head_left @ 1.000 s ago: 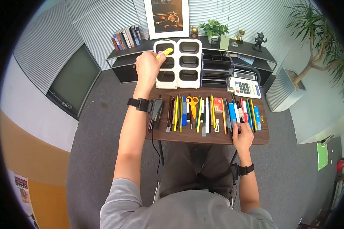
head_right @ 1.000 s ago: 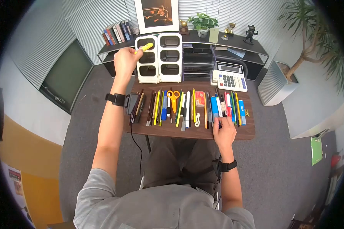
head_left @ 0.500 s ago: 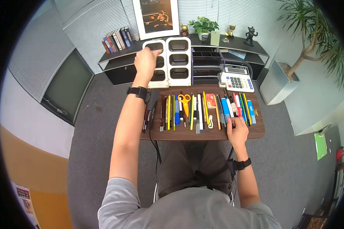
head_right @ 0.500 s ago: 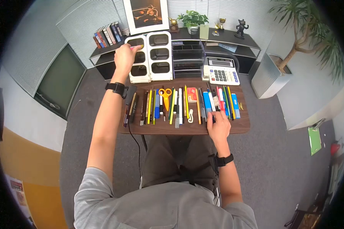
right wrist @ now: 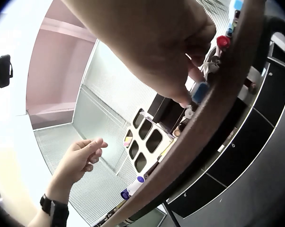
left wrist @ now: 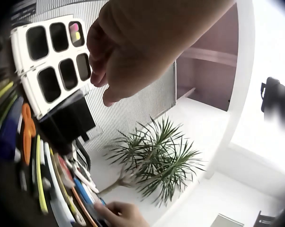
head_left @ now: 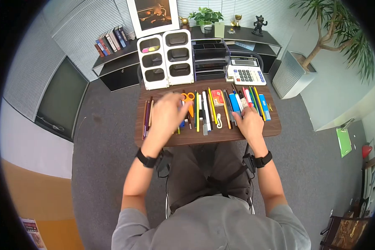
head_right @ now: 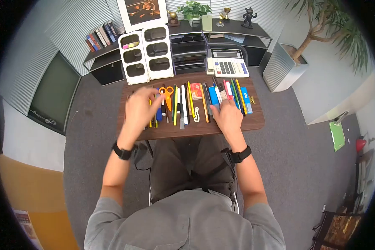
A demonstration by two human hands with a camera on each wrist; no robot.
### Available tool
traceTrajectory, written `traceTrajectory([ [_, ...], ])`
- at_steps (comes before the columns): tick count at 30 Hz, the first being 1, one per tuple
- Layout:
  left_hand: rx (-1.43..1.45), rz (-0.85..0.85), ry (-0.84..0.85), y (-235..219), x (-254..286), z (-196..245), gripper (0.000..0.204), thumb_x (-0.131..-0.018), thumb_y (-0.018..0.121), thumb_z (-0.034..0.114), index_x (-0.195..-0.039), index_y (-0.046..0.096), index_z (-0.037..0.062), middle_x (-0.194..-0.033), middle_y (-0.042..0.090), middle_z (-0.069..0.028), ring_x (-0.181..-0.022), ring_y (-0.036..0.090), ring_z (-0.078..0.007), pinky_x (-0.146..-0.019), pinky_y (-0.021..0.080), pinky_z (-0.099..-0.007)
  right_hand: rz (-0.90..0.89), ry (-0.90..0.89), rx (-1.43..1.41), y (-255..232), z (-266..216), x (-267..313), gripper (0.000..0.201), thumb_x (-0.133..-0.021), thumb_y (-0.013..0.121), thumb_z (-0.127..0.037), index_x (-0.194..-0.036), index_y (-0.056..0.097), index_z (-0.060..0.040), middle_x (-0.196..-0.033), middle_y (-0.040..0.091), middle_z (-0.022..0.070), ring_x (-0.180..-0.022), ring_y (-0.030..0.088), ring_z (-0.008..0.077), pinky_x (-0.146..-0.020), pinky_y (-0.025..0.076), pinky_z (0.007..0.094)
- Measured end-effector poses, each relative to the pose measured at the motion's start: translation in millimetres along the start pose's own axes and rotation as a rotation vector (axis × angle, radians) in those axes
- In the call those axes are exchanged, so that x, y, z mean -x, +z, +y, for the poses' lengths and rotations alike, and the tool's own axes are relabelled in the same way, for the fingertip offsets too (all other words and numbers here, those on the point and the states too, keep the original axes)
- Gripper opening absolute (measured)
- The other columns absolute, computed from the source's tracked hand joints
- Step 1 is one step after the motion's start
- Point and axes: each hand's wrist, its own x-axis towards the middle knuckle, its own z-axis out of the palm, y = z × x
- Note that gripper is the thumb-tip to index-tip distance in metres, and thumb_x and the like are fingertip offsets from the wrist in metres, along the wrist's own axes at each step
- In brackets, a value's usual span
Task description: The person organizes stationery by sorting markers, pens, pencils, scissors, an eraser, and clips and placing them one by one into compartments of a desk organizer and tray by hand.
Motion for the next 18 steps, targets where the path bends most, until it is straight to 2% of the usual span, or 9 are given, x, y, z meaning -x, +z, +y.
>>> traceTrajectory([
  [5, 0.151, -0.152, -0.119, 21, 55, 27, 0.025, -0.085, 0.078, 0.03, -0.091, 0.073, 0.0061, -0.072, 0.064, -0.0073, -0.064, 0.064, -0.0254, -0.057, 0.05, -0.0373, -0.056, -0.064, 0.088, 7, 0, -8, 0.04, -0.084, 0.076, -0.035, -0.08, 0.065, 0.0026, -0.085, 0.069, 0.0229, -0.072, 0.07, 0.0399, -0.063, 0.057, 0.0475],
  [8, 0.217, -0.161, -0.083, 36, 73, 35, 0.026, -0.084, 0.079, 0.03, -0.091, 0.073, 0.005, -0.07, 0.062, -0.0063, -0.062, 0.064, -0.025, -0.056, 0.05, -0.0368, -0.102, -0.013, 0.103, 1, -7, -9, 0.04, -0.085, 0.075, -0.037, -0.08, 0.067, 0.0029, -0.081, 0.07, 0.0231, -0.072, 0.07, 0.0404, -0.064, 0.057, 0.0473],
  [12, 0.263, -0.192, -0.099, 52, 86, 47, 0.025, -0.085, 0.079, 0.029, -0.09, 0.073, 0.0046, -0.07, 0.061, -0.0058, -0.061, 0.063, -0.0248, -0.057, 0.05, -0.0367, -0.193, 0.037, 0.195, -8, -19, -11, 0.042, -0.086, 0.073, -0.038, -0.08, 0.07, 0.0029, -0.077, 0.07, 0.0238, -0.072, 0.071, 0.0409, -0.065, 0.058, 0.0467],
  [18, 0.284, -0.203, -0.088, 62, 95, 57, 0.026, -0.086, 0.078, 0.028, -0.093, 0.072, 0.0044, -0.074, 0.062, -0.0055, -0.064, 0.064, -0.0246, -0.059, 0.052, -0.0372, -0.212, 0.105, 0.074, -4, -8, -18, 0.043, -0.084, 0.073, -0.039, -0.073, 0.071, 0.0034, -0.072, 0.069, 0.0249, -0.071, 0.071, 0.0405, -0.066, 0.057, 0.0474],
])
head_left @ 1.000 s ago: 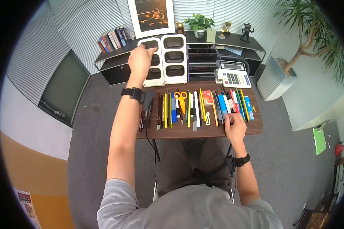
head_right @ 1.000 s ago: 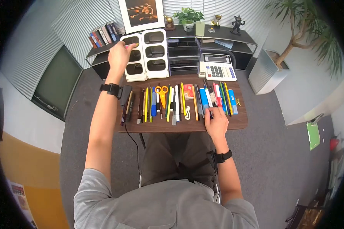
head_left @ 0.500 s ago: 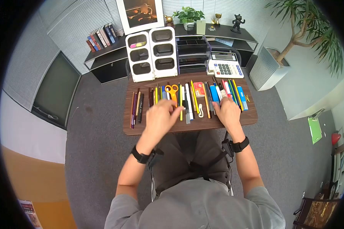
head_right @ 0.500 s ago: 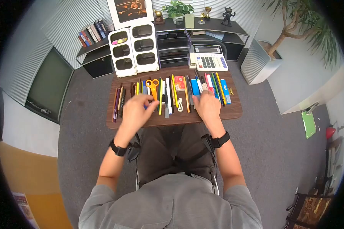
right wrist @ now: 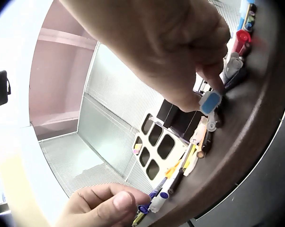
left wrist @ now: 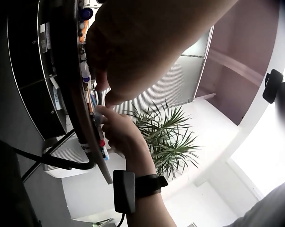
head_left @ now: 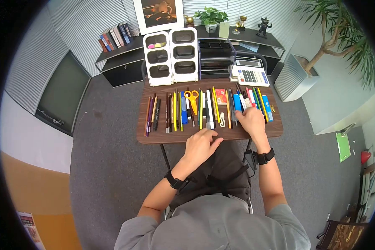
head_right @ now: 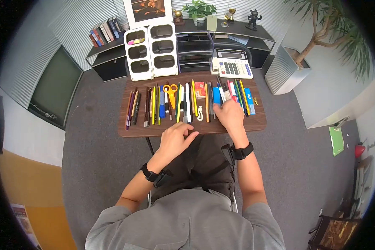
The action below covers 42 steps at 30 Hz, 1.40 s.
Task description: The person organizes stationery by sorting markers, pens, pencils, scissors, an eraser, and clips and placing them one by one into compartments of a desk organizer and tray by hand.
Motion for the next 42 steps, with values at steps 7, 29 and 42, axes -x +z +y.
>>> traceTrajectory([
  [7, 0.045, 0.107, 0.084, 16, -21, 13, 0.056, -0.083, 0.081, 0.024, -0.129, 0.057, 0.0031, -0.099, 0.064, -0.0126, -0.087, 0.068, -0.0284, -0.075, 0.057, -0.0403, 0.009, 0.039, -0.422, -14, -7, 12, 0.041, -0.083, 0.075, -0.035, -0.072, 0.072, 0.0043, -0.061, 0.067, 0.0173, -0.059, 0.069, 0.0278, -0.058, 0.053, 0.0389],
  [29, -0.007, 0.187, 0.263, -59, -5, 14, 0.038, -0.083, 0.08, 0.015, -0.118, 0.067, 0.0082, -0.104, 0.068, -0.007, -0.082, 0.07, -0.021, -0.063, 0.057, -0.031, -0.624, 0.251, -1.495, 1, -60, 34, 0.032, -0.102, 0.06, -0.037, -0.088, 0.058, -0.0092, -0.062, 0.056, -0.0001, -0.04, 0.036, 0.0039, -0.037, 0.024, 0.0202],
  [42, -0.37, 0.609, 0.28, -180, -89, -54, 0.027, -0.083, 0.078, 0.01, -0.11, 0.073, 0.0061, -0.101, 0.072, -0.0117, -0.088, 0.071, -0.0263, -0.076, 0.056, -0.0342, 0.111, -0.218, -0.859, 7, -16, 35, 0.015, -0.096, 0.067, -0.014, -0.089, 0.063, -0.0015, -0.067, 0.058, -0.0019, -0.062, 0.048, 0.0036, -0.057, 0.041, 0.0223],
])
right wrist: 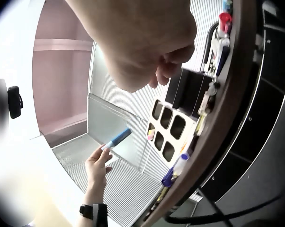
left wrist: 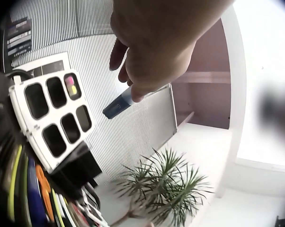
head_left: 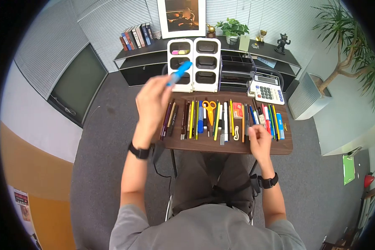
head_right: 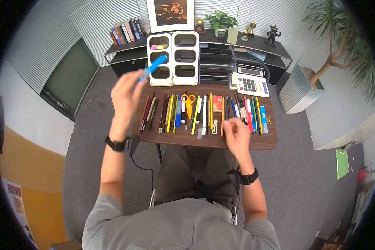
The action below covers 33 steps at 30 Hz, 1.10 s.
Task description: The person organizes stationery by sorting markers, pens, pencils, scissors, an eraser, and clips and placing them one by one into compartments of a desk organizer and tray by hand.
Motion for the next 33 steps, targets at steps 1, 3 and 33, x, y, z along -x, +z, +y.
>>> traceTrajectory([
  [1, -0.015, -0.006, -0.058, 6, -13, -14, 0.029, -0.084, 0.077, 0.01, -0.112, 0.073, 0.0073, -0.101, 0.072, -0.0106, -0.084, 0.07, -0.0246, -0.074, 0.056, -0.0342, 0.028, -0.02, 0.058, -9, 11, 0, 0.015, -0.096, 0.068, -0.013, -0.088, 0.063, -0.0016, -0.067, 0.057, -0.0023, -0.062, 0.047, 0.0032, -0.057, 0.041, 0.0219],
  [3, -0.086, 0.015, -0.028, 21, -35, -43, 0.028, -0.086, 0.076, 0.014, -0.113, 0.073, 0.0086, -0.101, 0.072, -0.0063, -0.079, 0.068, -0.0212, -0.072, 0.054, -0.0323, 0.095, -0.025, 0.046, -18, 17, 0, 0.016, -0.097, 0.067, -0.013, -0.087, 0.062, -0.0012, -0.066, 0.055, -0.0035, -0.061, 0.046, 0.0025, -0.056, 0.039, 0.0213],
  [33, -0.481, -0.435, -0.072, 114, -99, -93, 0.046, -0.094, 0.061, 0.034, -0.132, 0.059, 0.0077, -0.111, 0.063, -0.0192, -0.103, 0.066, -0.0373, -0.083, 0.056, -0.0476, 0.296, 0.244, 0.75, -112, 56, -37, 0.031, -0.093, 0.067, -0.031, -0.101, 0.069, -0.0011, -0.089, 0.072, 0.0171, -0.086, 0.07, 0.0341, -0.077, 0.053, 0.044],
])
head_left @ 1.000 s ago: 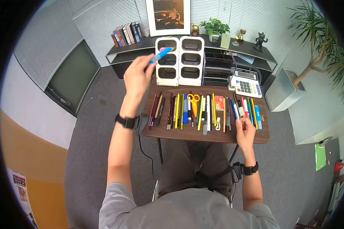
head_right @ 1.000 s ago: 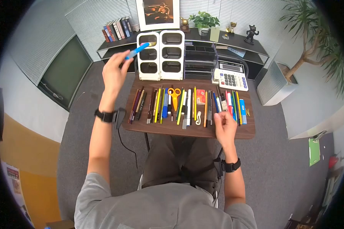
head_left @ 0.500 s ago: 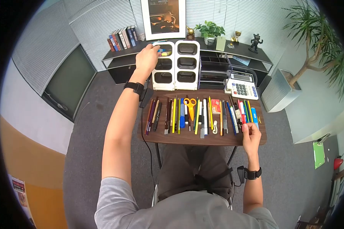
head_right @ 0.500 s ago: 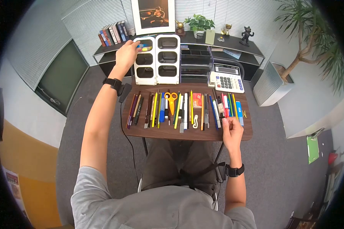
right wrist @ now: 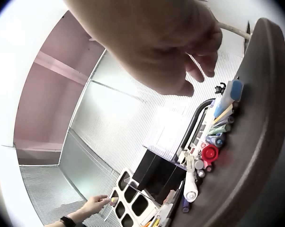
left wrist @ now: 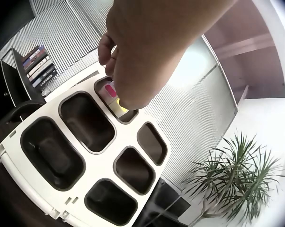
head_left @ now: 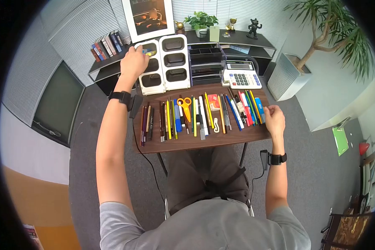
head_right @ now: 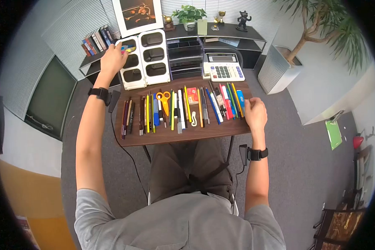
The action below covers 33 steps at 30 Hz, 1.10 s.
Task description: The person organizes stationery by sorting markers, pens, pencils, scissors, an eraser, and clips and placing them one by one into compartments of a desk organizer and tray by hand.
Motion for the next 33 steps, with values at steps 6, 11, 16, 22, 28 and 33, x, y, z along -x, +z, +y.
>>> traceTrajectory([
  [6, 0.133, 0.246, 0.125, -38, 51, 28, 0.037, -0.094, 0.066, 0.03, -0.124, 0.062, 0.0101, -0.099, 0.06, -0.012, -0.087, 0.066, -0.0336, -0.071, 0.055, -0.0443, -0.222, 0.101, 0.179, -3, -13, 5, 0.037, -0.086, 0.073, -0.033, -0.106, 0.069, -0.0017, -0.105, 0.072, 0.0218, -0.101, 0.068, 0.0386, -0.085, 0.054, 0.0461],
  [11, 0.279, 0.269, 0.124, -61, 116, 57, 0.036, -0.091, 0.07, 0.03, -0.12, 0.063, 0.0098, -0.097, 0.059, -0.0106, -0.086, 0.065, -0.0323, -0.069, 0.055, -0.0417, -0.256, 0.09, 0.133, 2, -6, 5, 0.041, -0.086, 0.074, -0.031, -0.113, 0.068, -0.0003, -0.106, 0.071, 0.0231, -0.102, 0.067, 0.0402, -0.086, 0.053, 0.0471],
  [16, 0.441, 0.166, 0.049, -64, 180, 88, 0.035, -0.088, 0.074, 0.027, -0.116, 0.065, 0.0091, -0.1, 0.061, -0.01, -0.087, 0.066, -0.0305, -0.07, 0.055, -0.0405, -0.102, -0.075, 0.092, -3, -8, 13, 0.035, -0.093, 0.068, -0.024, -0.115, 0.067, 0.0027, -0.106, 0.068, 0.0257, -0.103, 0.065, 0.0417, -0.089, 0.051, 0.047],
  [22, 0.624, 0.119, 0.318, -75, 235, 154, 0.034, -0.082, 0.078, 0.024, -0.112, 0.068, 0.0123, -0.093, 0.059, -0.0053, -0.085, 0.063, -0.0228, -0.064, 0.055, -0.0334, -0.451, 0.042, -0.925, 21, -51, 41, 0.021, -0.099, 0.065, -0.022, -0.106, 0.063, -0.003, -0.086, 0.063, 0.0045, -0.077, 0.059, 0.0113, -0.066, 0.047, 0.0258],
  [28, 0.484, 0.248, 0.584, -68, 245, 158, 0.036, -0.076, 0.069, 0.012, -0.112, 0.07, 0.0121, -0.113, 0.064, -0.0027, -0.093, 0.065, -0.0162, -0.062, 0.055, -0.0271, -0.978, 0.362, -1.185, 10, -140, 86, 0.021, -0.098, 0.068, -0.031, -0.096, 0.061, -0.0111, -0.074, 0.055, -0.0053, -0.061, 0.048, 0.0012, -0.045, 0.032, 0.0166],
  [33, 0.434, 0.303, 0.618, -73, 240, 143, 0.033, -0.075, 0.068, 0.013, -0.109, 0.071, 0.0098, -0.111, 0.066, -0.0025, -0.09, 0.067, -0.0162, -0.062, 0.055, -0.0255, -1.147, 0.354, -1.26, 18, -154, 84, 0.021, -0.101, 0.063, -0.032, -0.098, 0.06, -0.0115, -0.077, 0.056, -0.0054, -0.063, 0.047, 0.0005, -0.045, 0.03, 0.0156],
])
